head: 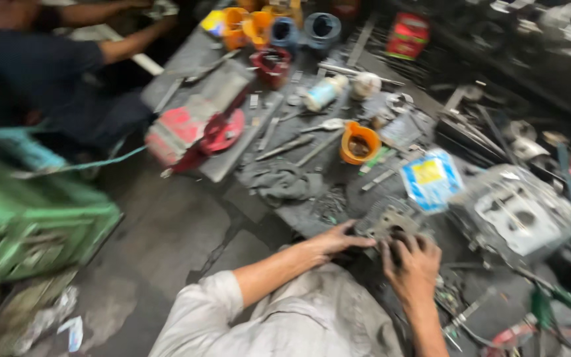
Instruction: The person assembles a small engine cylinder head, inserting a camshaft and using a T-handle wrench to tighten bolts. The person then removes the camshaft and continues to adjust the cylinder head components.
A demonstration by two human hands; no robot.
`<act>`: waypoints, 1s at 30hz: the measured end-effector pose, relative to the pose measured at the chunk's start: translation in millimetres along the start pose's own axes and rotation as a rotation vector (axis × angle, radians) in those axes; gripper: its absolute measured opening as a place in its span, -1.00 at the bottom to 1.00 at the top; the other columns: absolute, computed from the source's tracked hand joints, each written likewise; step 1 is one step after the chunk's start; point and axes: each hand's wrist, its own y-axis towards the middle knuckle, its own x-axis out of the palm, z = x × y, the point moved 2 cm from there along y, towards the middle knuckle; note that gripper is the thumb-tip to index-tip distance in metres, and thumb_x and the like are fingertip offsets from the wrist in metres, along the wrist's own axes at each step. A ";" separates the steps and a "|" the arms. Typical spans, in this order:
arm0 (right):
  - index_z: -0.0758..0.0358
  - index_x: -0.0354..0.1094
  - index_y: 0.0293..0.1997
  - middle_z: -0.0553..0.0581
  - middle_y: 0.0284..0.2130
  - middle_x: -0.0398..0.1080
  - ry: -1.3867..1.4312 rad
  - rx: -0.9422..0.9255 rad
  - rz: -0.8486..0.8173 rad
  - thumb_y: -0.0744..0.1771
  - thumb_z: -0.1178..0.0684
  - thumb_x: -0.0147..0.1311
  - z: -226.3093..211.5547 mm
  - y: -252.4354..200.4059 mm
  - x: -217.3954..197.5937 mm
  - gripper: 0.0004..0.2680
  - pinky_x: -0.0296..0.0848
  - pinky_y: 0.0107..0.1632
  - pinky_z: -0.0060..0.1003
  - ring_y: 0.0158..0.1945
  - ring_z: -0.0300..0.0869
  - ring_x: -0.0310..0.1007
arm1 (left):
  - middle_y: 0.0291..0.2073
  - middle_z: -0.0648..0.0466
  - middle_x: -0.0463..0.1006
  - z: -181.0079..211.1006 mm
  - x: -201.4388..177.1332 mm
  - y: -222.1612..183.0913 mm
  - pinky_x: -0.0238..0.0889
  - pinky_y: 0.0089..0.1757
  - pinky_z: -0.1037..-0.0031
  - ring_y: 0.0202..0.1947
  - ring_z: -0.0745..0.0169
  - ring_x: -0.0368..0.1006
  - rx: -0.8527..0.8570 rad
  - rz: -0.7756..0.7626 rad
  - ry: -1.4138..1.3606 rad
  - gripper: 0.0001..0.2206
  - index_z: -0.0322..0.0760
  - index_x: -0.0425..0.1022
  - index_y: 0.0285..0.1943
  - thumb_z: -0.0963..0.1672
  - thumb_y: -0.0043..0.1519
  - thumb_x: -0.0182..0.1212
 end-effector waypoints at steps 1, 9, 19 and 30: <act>0.15 0.52 -0.25 0.02 -0.15 0.51 -0.006 0.013 -0.020 0.25 0.03 0.26 -1.6 -3.9 -0.4 -0.89 0.28 0.07 -0.04 0.02 0.02 0.39 | 0.38 -0.18 0.35 -1.1 1.6 1.7 0.17 0.22 0.27 0.33 0.03 0.29 0.019 -0.005 0.037 0.08 -0.35 -0.02 0.61 0.01 -0.07 0.60; 0.13 0.52 -0.19 0.05 -0.10 0.47 0.037 0.056 -0.014 0.27 0.01 0.24 -0.5 -12.5 6.9 -0.88 0.31 0.19 -0.05 0.10 0.06 0.35 | 0.36 -0.17 0.29 0.4 -1.4 1.7 0.26 0.05 -0.18 0.28 -0.25 0.24 -0.101 -0.048 0.062 0.10 -0.16 -0.06 0.62 0.07 -0.13 0.52; 0.16 0.54 -0.11 0.00 -0.10 0.52 0.120 0.024 0.052 0.27 0.13 0.25 0.4 -18.5 11.3 -0.86 0.34 0.25 -0.09 0.10 0.04 0.38 | 0.24 -0.07 0.46 -16.7 -1.4 7.7 0.40 0.04 -0.09 0.32 0.03 0.31 -0.003 -0.100 -0.163 -0.01 -0.24 -0.22 0.64 -0.09 0.09 0.45; 0.18 0.53 -0.09 0.05 -0.06 0.53 0.198 0.099 0.112 0.27 0.17 0.26 -0.5 -9.0 2.4 -0.85 0.40 0.16 -0.10 0.06 0.01 0.44 | 0.12 -0.02 0.54 -12.8 3.6 1.0 0.43 -0.09 0.24 0.12 0.10 0.45 -0.041 -0.018 -0.237 -0.05 -0.07 -0.12 0.64 -0.12 0.10 0.48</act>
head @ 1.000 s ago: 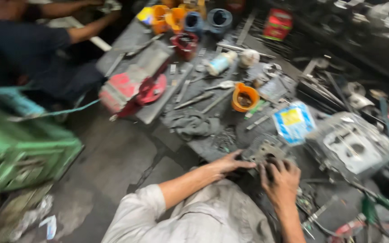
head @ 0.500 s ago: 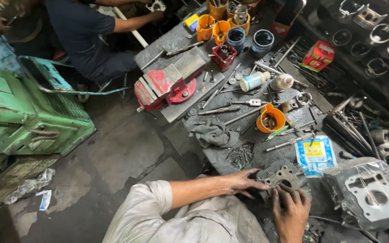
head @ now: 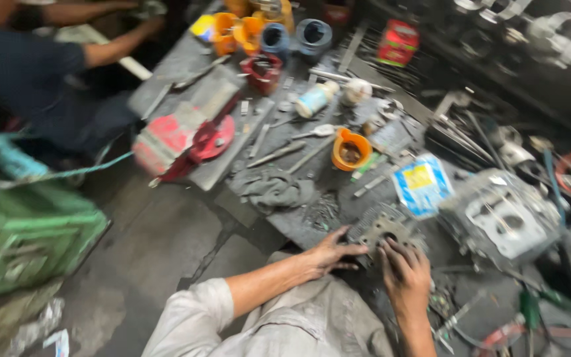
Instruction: The person assembles a small engine cylinder head, inserting a camshaft and using a T-handle wrench to tighten bolts. The person then removes the camshaft and continues to adjust the cylinder head components.
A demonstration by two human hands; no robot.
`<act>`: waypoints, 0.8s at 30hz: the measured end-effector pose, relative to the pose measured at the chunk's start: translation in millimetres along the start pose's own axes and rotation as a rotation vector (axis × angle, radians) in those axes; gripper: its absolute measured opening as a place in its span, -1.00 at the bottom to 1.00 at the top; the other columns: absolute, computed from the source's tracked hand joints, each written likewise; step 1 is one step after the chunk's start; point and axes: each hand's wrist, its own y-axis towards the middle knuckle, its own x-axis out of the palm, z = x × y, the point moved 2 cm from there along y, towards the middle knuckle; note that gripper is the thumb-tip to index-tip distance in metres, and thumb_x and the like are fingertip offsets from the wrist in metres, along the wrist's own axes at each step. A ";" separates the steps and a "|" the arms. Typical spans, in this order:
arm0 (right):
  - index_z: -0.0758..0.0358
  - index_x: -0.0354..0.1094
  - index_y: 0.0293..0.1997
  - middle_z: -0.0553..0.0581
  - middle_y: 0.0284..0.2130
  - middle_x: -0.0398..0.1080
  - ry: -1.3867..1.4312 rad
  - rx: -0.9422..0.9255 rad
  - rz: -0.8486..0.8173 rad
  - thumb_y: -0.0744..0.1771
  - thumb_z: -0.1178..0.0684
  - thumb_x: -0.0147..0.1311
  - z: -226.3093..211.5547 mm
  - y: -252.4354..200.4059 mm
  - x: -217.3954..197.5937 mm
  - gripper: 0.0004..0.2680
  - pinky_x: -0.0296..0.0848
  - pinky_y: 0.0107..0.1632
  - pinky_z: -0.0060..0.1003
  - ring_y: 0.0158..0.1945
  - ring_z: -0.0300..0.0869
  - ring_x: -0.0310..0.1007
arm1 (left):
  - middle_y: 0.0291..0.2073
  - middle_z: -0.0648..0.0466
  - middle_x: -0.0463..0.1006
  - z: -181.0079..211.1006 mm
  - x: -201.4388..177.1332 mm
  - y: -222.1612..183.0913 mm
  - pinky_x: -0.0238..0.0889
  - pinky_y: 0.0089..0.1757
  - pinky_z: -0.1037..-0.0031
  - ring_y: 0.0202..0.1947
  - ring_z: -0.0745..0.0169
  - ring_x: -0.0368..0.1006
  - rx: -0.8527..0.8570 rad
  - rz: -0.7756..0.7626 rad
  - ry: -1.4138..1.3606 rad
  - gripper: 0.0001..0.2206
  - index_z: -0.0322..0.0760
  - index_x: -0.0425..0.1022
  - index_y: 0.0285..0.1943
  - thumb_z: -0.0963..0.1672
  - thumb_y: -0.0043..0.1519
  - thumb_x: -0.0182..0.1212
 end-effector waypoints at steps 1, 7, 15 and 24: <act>0.18 0.54 -0.08 0.06 -0.07 0.53 0.002 -0.018 0.008 0.27 0.17 0.26 2.2 -3.0 -1.0 -0.84 0.41 0.14 -0.08 0.05 0.02 0.45 | 0.14 0.01 0.53 0.5 1.2 -1.7 0.45 -0.07 0.20 0.14 0.12 0.45 -0.012 0.012 0.023 -0.06 -0.10 -0.10 0.63 -0.12 0.09 0.48; 0.19 0.52 -0.11 0.05 -0.09 0.54 -0.043 -0.061 -0.061 0.23 0.14 0.28 14.5 -6.9 5.4 -0.82 0.41 0.10 -0.03 0.01 0.08 0.41 | 0.20 -0.10 0.50 17.4 3.2 -11.0 0.41 0.06 0.05 0.18 -0.01 0.45 -0.122 0.063 0.064 -0.06 -0.05 -0.15 0.61 -0.13 0.07 0.44; 0.24 0.47 -0.09 0.09 -0.08 0.49 0.036 0.013 -0.073 0.25 0.14 0.25 17.4 -6.3 5.9 -0.81 0.35 0.22 0.01 0.07 0.05 0.39 | 0.20 -0.06 0.46 26.5 13.2 -16.3 0.37 0.09 -0.02 0.21 0.06 0.41 -0.122 0.053 0.101 -0.07 -0.01 -0.17 0.61 -0.16 0.09 0.40; 0.22 0.46 -0.13 0.10 -0.08 0.48 0.118 -0.026 -0.116 0.22 0.16 0.26 26.3 -3.6 6.9 -0.81 0.37 0.18 -0.01 0.06 0.09 0.37 | 0.19 -0.10 0.46 29.0 13.4 -18.1 0.48 0.04 0.01 0.18 0.08 0.43 -0.122 0.053 0.062 -0.08 -0.05 -0.22 0.61 -0.19 0.11 0.37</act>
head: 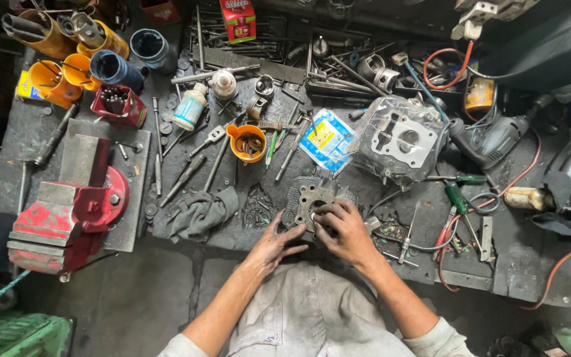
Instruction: The person assembles a small engine cylinder head, inserting a camshaft and using a T-handle wrench to tighten bolts. The person then removes the camshaft and continues to adjust the cylinder head components.
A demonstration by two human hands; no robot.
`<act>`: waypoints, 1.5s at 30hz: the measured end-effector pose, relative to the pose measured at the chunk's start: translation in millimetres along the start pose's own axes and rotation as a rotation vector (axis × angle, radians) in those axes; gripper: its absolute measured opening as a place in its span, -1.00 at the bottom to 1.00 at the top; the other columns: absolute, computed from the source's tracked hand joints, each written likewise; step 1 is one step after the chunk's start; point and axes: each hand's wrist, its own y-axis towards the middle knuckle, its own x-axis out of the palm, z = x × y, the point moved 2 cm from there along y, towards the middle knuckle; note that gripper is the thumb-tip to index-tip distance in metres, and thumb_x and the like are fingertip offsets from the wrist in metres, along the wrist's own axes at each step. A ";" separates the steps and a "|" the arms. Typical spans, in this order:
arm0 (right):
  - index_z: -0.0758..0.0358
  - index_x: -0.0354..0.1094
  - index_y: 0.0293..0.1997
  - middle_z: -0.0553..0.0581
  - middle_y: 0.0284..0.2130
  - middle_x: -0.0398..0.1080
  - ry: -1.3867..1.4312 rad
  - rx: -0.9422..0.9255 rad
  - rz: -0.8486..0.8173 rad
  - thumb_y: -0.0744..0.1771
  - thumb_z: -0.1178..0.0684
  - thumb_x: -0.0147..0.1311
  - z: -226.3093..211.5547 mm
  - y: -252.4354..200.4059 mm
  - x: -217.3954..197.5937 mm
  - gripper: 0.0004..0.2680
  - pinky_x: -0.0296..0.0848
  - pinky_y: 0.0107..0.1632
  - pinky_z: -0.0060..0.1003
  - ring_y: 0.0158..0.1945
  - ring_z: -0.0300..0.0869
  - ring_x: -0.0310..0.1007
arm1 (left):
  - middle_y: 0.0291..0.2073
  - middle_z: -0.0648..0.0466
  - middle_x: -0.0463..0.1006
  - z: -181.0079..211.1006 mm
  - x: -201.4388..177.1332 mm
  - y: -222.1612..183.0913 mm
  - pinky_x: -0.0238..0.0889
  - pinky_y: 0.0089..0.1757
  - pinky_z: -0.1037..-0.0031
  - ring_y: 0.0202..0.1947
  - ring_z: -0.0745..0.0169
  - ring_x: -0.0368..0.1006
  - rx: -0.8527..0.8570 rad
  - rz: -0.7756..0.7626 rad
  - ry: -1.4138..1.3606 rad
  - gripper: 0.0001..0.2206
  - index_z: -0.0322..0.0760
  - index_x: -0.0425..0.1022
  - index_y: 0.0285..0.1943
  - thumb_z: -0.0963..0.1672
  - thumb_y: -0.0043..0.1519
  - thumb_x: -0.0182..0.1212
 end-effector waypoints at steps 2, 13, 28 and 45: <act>0.23 0.43 -0.13 0.11 -0.11 0.47 -0.008 0.016 0.015 0.22 0.17 0.26 2.2 -0.9 0.7 -0.81 0.38 0.17 -0.01 0.04 0.09 0.38 | 0.20 -0.09 0.46 -1.3 -0.1 0.4 0.48 0.05 0.03 0.18 0.08 0.44 0.000 0.007 0.007 -0.07 -0.06 -0.23 0.62 -0.18 0.12 0.37; 0.26 0.22 -0.21 0.13 -0.14 0.49 0.106 0.038 0.040 0.25 0.21 0.27 6.5 -0.6 5.4 -0.79 0.34 0.15 0.01 -0.01 0.09 0.37 | 0.14 -0.03 0.52 -0.8 -1.9 4.0 0.44 0.05 0.03 0.13 0.11 0.49 -0.021 0.010 0.055 -0.09 -0.05 -0.18 0.60 -0.15 0.11 0.39; 0.26 0.19 -0.23 0.13 -0.12 0.48 0.113 0.045 0.043 0.25 0.23 0.28 6.2 0.0 6.3 -0.78 0.34 0.12 -0.02 0.01 0.10 0.35 | 0.18 -0.08 0.49 0.0 -2.9 4.7 0.42 0.07 0.01 0.17 0.09 0.45 -0.024 -0.006 0.036 -0.07 -0.03 -0.22 0.59 -0.16 0.10 0.39; 0.11 0.46 0.04 0.14 -0.21 0.47 -0.405 0.421 -0.505 0.34 0.04 0.15 25.1 64.1 -134.3 -0.82 0.38 0.00 -0.15 -0.10 -0.06 0.41 | 0.29 -0.07 0.42 -8.5 -10.5 16.2 0.23 0.20 0.10 0.26 -0.01 0.36 -0.034 0.013 0.008 -0.07 -0.03 -0.14 0.57 -0.17 0.04 0.44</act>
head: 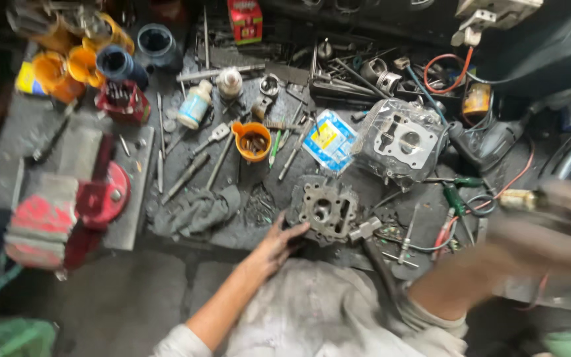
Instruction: The person assembles a small engine cylinder head, inserting a camshaft and using a T-handle wrench to tighten bolts. The person then removes the camshaft and continues to adjust the cylinder head components.
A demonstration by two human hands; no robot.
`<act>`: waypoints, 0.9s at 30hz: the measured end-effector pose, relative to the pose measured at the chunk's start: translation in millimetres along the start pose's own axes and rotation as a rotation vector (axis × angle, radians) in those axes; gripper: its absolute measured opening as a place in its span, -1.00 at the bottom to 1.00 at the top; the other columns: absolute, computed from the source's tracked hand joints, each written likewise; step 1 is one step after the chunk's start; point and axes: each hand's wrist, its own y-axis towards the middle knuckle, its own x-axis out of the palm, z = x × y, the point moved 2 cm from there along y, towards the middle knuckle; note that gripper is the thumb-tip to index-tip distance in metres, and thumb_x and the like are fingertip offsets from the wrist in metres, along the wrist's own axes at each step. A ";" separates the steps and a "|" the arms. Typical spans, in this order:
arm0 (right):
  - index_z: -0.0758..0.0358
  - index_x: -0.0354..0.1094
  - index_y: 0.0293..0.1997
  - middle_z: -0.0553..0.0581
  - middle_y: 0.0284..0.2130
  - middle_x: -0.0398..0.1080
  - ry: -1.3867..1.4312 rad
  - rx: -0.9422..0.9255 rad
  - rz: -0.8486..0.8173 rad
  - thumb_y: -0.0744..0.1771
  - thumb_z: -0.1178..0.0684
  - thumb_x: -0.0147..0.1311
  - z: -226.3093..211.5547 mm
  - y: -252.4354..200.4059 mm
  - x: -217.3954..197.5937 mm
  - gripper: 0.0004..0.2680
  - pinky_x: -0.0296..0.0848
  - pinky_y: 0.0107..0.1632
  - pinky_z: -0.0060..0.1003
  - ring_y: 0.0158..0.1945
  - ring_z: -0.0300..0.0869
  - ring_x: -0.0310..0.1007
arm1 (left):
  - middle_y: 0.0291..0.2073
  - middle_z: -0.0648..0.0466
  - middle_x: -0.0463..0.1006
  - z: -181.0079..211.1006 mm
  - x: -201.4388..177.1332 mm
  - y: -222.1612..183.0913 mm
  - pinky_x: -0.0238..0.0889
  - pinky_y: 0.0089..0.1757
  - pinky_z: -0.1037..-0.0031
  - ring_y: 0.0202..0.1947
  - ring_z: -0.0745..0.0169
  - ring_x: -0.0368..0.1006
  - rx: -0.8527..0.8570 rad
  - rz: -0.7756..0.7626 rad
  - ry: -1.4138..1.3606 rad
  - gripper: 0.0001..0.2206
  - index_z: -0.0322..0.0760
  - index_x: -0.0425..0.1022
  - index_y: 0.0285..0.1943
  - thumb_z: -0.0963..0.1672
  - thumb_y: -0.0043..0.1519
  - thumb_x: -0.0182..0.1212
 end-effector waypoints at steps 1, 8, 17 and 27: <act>0.12 0.47 0.03 0.15 -0.22 0.47 0.020 0.031 -0.018 0.35 0.04 0.16 20.7 -12.2 -21.5 -0.83 0.37 -0.02 -0.16 -0.12 -0.08 0.41 | 0.28 -0.12 0.42 -9.7 1.2 -1.1 0.25 0.21 0.12 0.26 -0.04 0.37 -0.012 0.024 -0.006 -0.05 -0.06 -0.17 0.56 -0.16 0.04 0.44; 0.21 0.49 -0.04 0.16 -0.33 0.45 0.465 0.399 0.379 0.38 0.04 0.18 95.4 -81.7 -31.3 -0.87 0.35 -0.19 -0.25 -0.29 -0.18 0.37 | 0.29 -0.27 0.38 29.1 14.5 -20.9 0.18 0.23 0.19 0.28 -0.16 0.32 0.446 0.053 0.686 -0.10 -0.31 -0.01 0.53 0.01 0.06 0.47; 0.22 0.56 -0.05 0.08 -0.34 0.49 1.266 0.619 0.332 0.35 0.14 0.17 33.7 -96.5 245.0 -0.87 0.31 -0.21 -0.28 -0.27 -0.18 0.38 | 0.50 -0.12 0.08 79.5 101.0 -40.4 -0.29 0.37 -0.14 0.52 -0.24 -0.13 1.203 -0.338 1.992 -0.08 -0.04 0.19 0.50 0.11 -0.09 0.51; 0.07 0.56 -0.06 0.20 -0.16 0.58 0.320 0.366 0.263 0.23 0.19 0.07 27.9 -104.2 161.1 -0.75 0.44 0.00 -0.02 -0.10 0.17 0.49 | 0.23 -0.19 0.41 46.6 163.0 40.6 -0.10 0.22 -0.28 0.37 -0.22 0.14 1.020 -1.244 2.462 -0.31 -0.14 0.54 0.17 0.20 -0.09 0.31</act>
